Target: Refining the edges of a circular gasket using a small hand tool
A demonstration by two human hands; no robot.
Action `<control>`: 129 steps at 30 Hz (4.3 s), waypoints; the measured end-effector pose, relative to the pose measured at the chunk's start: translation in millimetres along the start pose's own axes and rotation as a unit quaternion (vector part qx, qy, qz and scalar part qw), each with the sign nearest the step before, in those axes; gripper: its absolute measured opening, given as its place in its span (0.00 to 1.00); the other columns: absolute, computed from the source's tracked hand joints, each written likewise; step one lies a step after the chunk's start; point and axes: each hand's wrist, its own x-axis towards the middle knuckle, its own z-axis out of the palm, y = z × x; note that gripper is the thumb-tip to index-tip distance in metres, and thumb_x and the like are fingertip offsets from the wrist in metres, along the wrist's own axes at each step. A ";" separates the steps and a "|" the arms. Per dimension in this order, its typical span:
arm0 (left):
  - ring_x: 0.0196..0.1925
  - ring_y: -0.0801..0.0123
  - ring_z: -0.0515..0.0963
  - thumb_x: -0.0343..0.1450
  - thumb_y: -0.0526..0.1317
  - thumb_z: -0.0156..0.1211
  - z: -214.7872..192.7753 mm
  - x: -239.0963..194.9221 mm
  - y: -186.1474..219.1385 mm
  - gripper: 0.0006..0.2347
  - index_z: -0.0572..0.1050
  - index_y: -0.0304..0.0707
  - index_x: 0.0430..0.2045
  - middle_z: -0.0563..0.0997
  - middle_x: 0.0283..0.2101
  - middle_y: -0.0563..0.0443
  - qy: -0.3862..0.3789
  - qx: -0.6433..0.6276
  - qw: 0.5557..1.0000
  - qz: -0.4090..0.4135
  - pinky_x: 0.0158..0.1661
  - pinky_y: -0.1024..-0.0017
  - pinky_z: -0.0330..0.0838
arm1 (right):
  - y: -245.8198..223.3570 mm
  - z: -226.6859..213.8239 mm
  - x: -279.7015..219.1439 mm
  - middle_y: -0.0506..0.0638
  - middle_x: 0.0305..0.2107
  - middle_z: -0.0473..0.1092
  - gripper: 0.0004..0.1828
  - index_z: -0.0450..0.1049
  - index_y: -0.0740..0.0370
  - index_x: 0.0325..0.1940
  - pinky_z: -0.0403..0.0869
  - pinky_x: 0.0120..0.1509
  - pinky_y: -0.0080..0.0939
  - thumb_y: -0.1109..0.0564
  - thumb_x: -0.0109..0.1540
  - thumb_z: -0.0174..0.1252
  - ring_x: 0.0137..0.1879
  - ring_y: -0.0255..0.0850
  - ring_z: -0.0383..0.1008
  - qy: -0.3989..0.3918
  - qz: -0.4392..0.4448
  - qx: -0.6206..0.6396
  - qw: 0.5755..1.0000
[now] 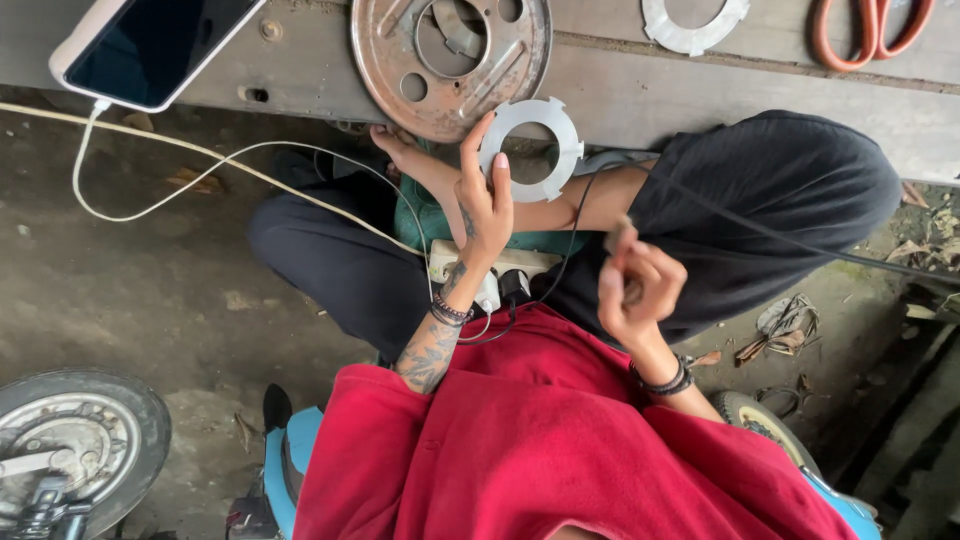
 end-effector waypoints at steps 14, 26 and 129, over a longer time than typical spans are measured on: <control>0.20 0.81 0.59 0.83 0.41 0.47 -20.7 15.7 15.3 0.13 0.71 0.48 0.62 0.80 0.61 0.61 -0.050 0.020 0.998 -0.030 0.27 0.79 0.58 | -19.3 41.4 50.0 0.55 0.54 0.77 0.18 0.69 0.67 0.67 0.71 0.39 0.39 0.65 0.72 0.48 0.32 0.40 0.73 -0.235 0.169 -0.076 0.954; 0.48 0.66 0.73 0.84 0.44 0.41 -15.3 13.9 19.0 0.15 0.64 0.43 0.66 0.73 0.46 0.49 -0.083 -0.023 0.996 0.007 0.55 0.69 0.69 | -7.6 51.0 81.2 0.52 0.39 0.76 0.23 0.66 0.62 0.70 0.69 0.38 0.42 0.68 0.71 0.49 0.31 0.42 0.72 -0.246 0.137 -0.071 0.957; 0.17 0.66 0.70 0.72 0.40 0.74 -221.5 103.2 -49.4 0.55 0.20 0.58 0.75 0.77 0.47 0.47 0.057 0.658 0.750 0.035 0.20 0.73 0.65 | -60.1 6.5 63.3 0.51 0.22 0.71 0.21 0.73 0.65 0.37 0.63 0.24 0.26 0.43 0.70 0.55 0.22 0.32 0.66 -0.206 0.342 0.265 0.878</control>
